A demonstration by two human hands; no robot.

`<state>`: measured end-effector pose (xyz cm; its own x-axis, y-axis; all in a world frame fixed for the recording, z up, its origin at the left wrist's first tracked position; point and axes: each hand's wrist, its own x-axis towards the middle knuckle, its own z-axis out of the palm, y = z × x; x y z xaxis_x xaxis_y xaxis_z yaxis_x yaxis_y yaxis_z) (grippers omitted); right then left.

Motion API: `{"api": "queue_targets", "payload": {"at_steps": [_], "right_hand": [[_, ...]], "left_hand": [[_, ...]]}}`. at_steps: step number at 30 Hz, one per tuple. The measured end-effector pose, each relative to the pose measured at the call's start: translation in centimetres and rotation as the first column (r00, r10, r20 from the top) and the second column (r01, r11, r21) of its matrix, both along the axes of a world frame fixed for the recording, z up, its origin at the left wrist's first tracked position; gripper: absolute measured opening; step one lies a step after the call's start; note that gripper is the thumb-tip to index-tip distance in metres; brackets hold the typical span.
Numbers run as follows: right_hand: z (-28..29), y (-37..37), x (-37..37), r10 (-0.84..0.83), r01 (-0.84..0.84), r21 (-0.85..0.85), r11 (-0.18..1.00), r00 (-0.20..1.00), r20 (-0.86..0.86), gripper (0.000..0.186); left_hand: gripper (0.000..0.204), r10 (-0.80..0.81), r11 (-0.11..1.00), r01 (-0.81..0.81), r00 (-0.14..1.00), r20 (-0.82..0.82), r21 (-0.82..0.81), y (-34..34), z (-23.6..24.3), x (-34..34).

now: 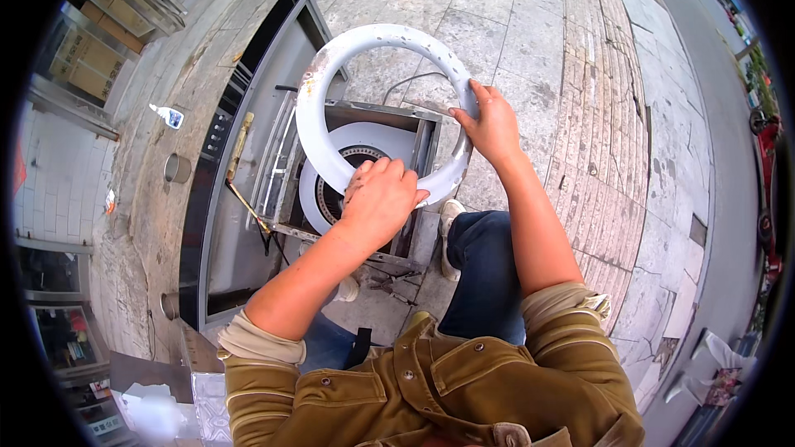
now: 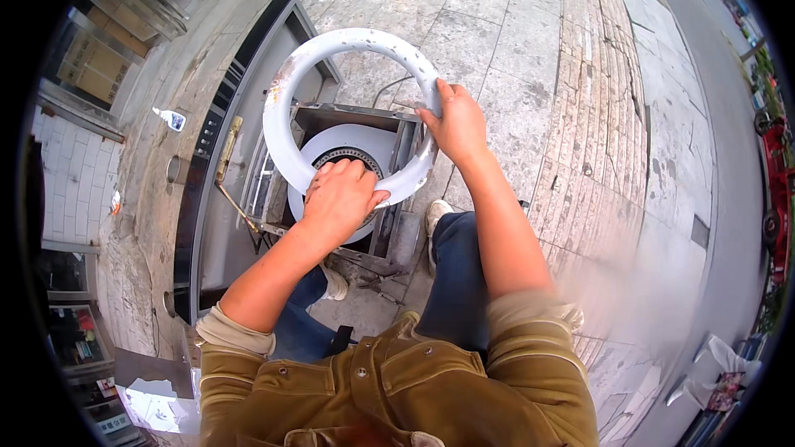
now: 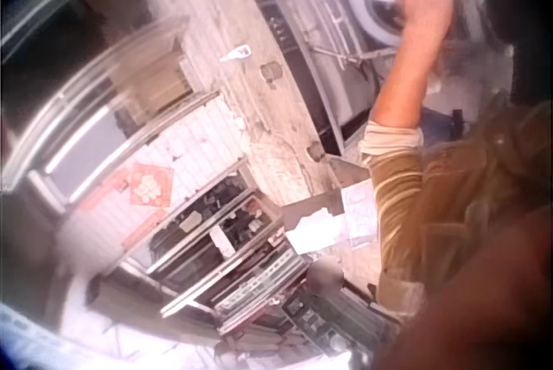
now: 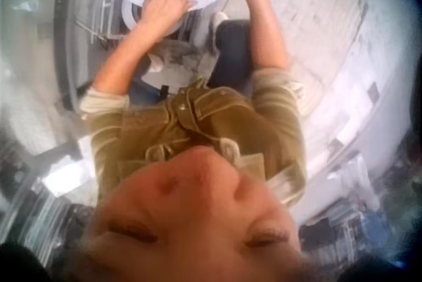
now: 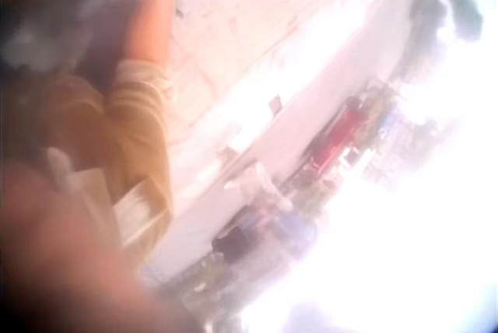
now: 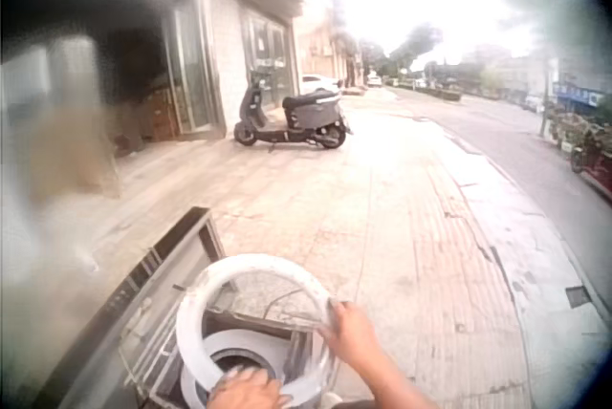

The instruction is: The person works on a disassembled kitchen range hood, using a power drill to remove and install screws on the internal fan housing. They wipe the fan blades with a cloth and handle a circular metal ring, placing it into the unit.

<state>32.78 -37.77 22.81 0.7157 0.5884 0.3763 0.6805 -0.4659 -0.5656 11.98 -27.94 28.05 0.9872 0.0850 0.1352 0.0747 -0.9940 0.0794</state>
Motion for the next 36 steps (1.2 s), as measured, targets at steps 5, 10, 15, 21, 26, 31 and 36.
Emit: {"api": "queue_targets", "payload": {"at_steps": [5,10,15,21,26,31,36], "right_hand": [[1.5,-10.2,3.1,-0.235,0.227,0.14,0.964,0.971,0.04,0.031],[-0.5,-19.6,5.8,-0.383,0.373,0.211,0.903,0.924,0.007,0.012],[-2.3,-28.5,9.1,-0.638,0.631,-0.15,0.761,0.77,-0.002,0.016],[-0.4,-29.9,7.3,-0.559,0.56,-0.009,0.829,0.828,0.048,0.05],[3.7,-22.5,2.0,-0.425,0.432,-0.054,0.9,0.899,0.108,0.045],[1.9,-22.5,4.7,-0.367,0.368,-0.008,0.93,0.928,0.062,0.023],[-1.2,-28.0,9.5,-0.603,0.604,0.0,0.797,0.797,0.041,0.012]], "left_hand": [[0.027,-0.226,0.973,0.223,0.972,0.055,0.06,-6.5,2.7,4.1],[0.028,-0.388,0.918,0.389,0.921,-0.028,0.074,-11.3,3.5,6.6],[0.028,-0.412,0.901,0.416,0.909,-0.06,0.122,-12.4,3.4,7.7],[0.028,-0.391,0.907,0.397,0.918,-0.072,0.141,-13.2,3.8,8.4],[0.027,-0.38,0.902,0.385,0.923,-0.067,0.195,-14.2,4.0,8.8],[0.028,-0.391,0.905,0.398,0.918,-0.072,0.152,-15.0,4.9,8.5],[0.027,-0.383,0.913,0.384,0.923,-0.041,0.139,-13.8,5.0,7.6]]}}
